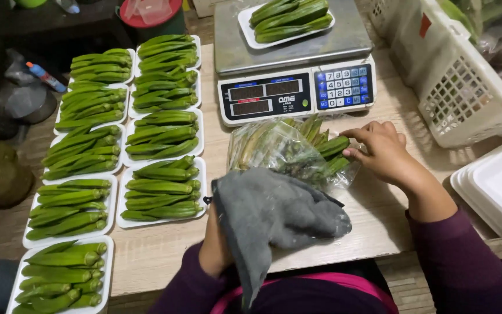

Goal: Weighing and bagging fresh okra pods using a digital scale

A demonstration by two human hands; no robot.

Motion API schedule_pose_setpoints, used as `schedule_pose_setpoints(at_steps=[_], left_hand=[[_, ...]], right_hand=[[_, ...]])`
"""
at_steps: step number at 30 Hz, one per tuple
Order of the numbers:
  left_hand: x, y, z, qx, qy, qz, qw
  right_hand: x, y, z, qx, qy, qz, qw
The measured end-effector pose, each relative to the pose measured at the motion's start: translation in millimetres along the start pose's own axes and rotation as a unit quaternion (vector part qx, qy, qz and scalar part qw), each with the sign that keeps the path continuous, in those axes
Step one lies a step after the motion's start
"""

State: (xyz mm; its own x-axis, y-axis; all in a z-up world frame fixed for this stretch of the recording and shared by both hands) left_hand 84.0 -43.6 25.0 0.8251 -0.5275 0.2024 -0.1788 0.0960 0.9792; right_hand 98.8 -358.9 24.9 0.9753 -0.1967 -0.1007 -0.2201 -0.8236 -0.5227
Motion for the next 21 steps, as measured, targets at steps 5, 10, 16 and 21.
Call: schedule_pose_setpoints(at_steps=[5,10,16,21], left_hand=[[37,1,7,-0.010,0.000,0.001,1.000],[48,-4,11,-0.027,-0.010,0.011,1.000],[54,-18,-1,-0.055,-0.004,0.009,0.998],[49,-22,-7,-0.066,0.014,0.014,0.998]], right_hand=[[-5,10,-3,0.027,0.023,-0.028,0.999],[-15,22,-5,0.104,0.066,-0.156,0.980],[-35,11,-14,0.282,0.014,-0.136,0.950],[-32,3,-12,0.323,0.023,-0.089,0.942]])
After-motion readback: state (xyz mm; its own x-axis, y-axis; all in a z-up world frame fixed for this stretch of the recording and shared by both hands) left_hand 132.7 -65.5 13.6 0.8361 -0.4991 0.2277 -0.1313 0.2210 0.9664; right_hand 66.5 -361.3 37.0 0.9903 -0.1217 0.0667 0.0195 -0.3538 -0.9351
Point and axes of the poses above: each hand's wrist, its own x-axis towards the middle knuckle, its own z-axis out of the palm, y = z × x, the point moved 7 cm from there along x, towards the middle knuckle, and after that the axes turned 7 degrees about x, right-handed, at the moved point
